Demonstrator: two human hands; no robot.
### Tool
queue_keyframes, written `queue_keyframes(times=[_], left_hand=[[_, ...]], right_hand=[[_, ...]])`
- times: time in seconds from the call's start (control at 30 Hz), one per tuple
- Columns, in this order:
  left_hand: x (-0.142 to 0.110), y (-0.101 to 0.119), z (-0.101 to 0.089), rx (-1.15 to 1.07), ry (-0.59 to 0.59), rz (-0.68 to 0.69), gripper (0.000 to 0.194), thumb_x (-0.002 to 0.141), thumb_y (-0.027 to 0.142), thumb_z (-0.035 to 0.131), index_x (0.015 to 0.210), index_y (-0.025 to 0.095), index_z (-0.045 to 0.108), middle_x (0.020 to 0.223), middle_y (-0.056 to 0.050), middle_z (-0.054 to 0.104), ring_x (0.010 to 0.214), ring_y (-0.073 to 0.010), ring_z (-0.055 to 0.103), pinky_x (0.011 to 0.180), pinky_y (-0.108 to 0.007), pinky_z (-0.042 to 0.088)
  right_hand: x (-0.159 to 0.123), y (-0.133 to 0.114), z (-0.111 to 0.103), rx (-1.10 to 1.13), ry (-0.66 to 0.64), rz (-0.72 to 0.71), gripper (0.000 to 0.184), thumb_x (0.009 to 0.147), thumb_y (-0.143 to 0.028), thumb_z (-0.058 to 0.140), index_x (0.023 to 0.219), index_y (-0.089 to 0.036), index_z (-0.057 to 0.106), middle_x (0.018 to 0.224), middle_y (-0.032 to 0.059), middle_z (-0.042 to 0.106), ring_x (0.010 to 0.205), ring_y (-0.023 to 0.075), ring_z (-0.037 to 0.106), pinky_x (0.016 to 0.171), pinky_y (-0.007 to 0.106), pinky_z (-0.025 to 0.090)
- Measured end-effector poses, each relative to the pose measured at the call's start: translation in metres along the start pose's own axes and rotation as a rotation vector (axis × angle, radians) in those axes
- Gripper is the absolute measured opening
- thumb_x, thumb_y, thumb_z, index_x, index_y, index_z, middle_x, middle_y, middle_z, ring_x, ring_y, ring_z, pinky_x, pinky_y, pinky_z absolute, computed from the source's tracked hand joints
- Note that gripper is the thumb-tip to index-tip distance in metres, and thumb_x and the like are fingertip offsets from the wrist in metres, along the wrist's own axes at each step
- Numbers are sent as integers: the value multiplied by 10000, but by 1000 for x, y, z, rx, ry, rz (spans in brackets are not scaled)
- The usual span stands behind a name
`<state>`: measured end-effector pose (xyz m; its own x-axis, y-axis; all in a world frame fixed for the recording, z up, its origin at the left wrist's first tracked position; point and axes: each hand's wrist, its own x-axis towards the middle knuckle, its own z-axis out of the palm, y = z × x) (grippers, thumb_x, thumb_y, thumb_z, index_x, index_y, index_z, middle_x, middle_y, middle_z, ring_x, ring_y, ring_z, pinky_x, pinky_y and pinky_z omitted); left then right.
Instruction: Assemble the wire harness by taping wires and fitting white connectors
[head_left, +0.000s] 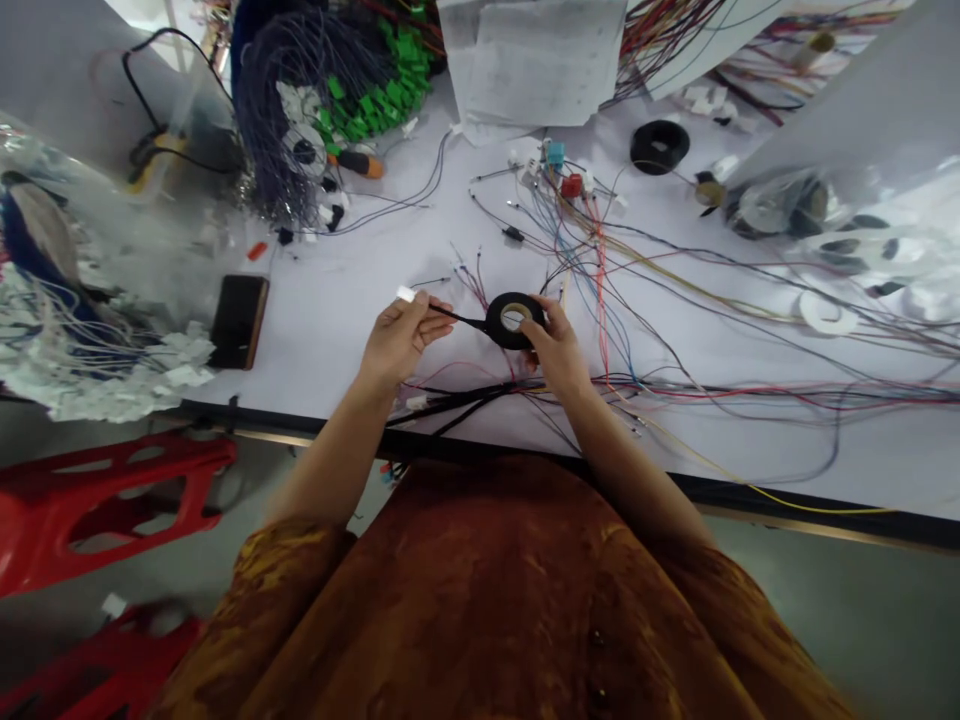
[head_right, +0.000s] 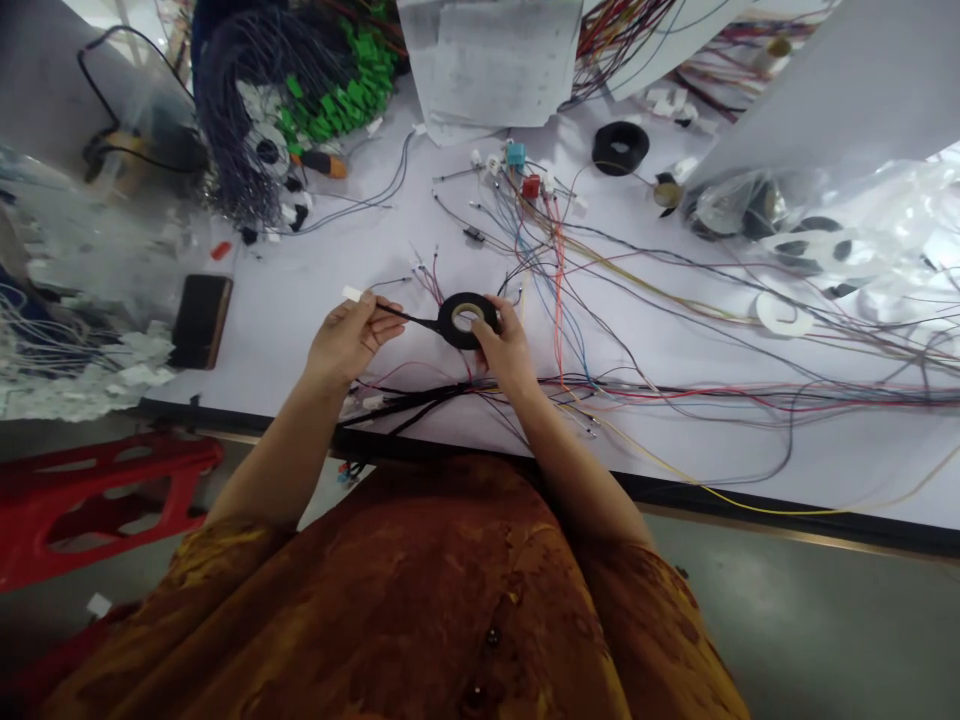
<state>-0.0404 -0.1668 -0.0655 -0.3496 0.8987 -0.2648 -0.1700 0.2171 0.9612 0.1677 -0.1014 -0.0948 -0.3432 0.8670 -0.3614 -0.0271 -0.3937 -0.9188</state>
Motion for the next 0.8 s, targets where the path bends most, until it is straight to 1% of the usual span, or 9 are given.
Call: queue_keyframes(times=[0.13,0.23,0.3,0.4,0.47,0.53,0.67,0.73,0.8], left_hand=[[0,-14,11,100,-190,45,407,799,500,717,1052,183,685,1148,-94,710,971,-177,699,852,-315,578],[0,-18,24,253,-166,134,348,827,465,680,992,161,719,979,-82,739,823,-143,691,723,-249,565],[2,-15,31,282,-84,139,353,858,473,630,887,135,728,824,-77,731,599,-99,633,529,-199,495],[5,-2,38,253,2,77,387,865,496,618,835,123,717,841,-94,740,408,-47,511,352,-184,354],[2,12,42,261,11,49,412,870,522,612,859,122,708,888,-106,746,407,-50,532,340,-180,361],[-7,27,48,324,-21,77,427,894,536,578,914,127,698,890,-103,746,485,-86,617,403,-185,447],[-35,42,57,712,-123,421,309,960,427,516,967,174,693,944,-67,752,772,-153,716,694,-259,565],[-47,41,57,980,-166,626,213,958,310,516,983,196,694,972,-58,754,852,-184,714,745,-297,552],[-53,34,54,1181,-231,736,204,923,191,508,1012,205,691,1027,-67,749,893,-215,712,734,-324,542]], right_hand=[[1,7,-2,-48,29,10,414,827,-428,593,1169,-271,421,843,-43,571,408,37,421,349,181,322],[-3,9,-3,-132,42,-45,405,862,-373,548,1220,-257,397,899,-6,606,434,61,458,369,201,368],[-17,13,-4,-280,71,-214,450,878,-336,543,1292,-244,390,958,41,624,540,107,544,445,236,453],[-48,18,-3,-613,32,-542,517,893,-314,574,1382,-238,422,1062,106,617,793,200,629,639,317,548],[-65,16,-1,-732,-40,-646,450,914,-306,567,1352,-233,495,1069,114,609,840,209,626,706,338,551],[-69,7,2,-670,-58,-677,303,944,-302,531,1233,-221,580,1062,101,609,793,170,611,705,314,535],[-47,-19,8,-362,-5,-591,221,980,-369,479,1069,-199,590,909,42,635,676,109,570,616,255,468],[-31,-30,11,-300,-24,-495,262,960,-425,512,1074,-195,563,798,7,621,630,102,554,587,243,442],[-17,-38,13,-313,-63,-395,325,916,-462,570,1100,-195,542,748,-11,607,627,108,557,585,240,442]])
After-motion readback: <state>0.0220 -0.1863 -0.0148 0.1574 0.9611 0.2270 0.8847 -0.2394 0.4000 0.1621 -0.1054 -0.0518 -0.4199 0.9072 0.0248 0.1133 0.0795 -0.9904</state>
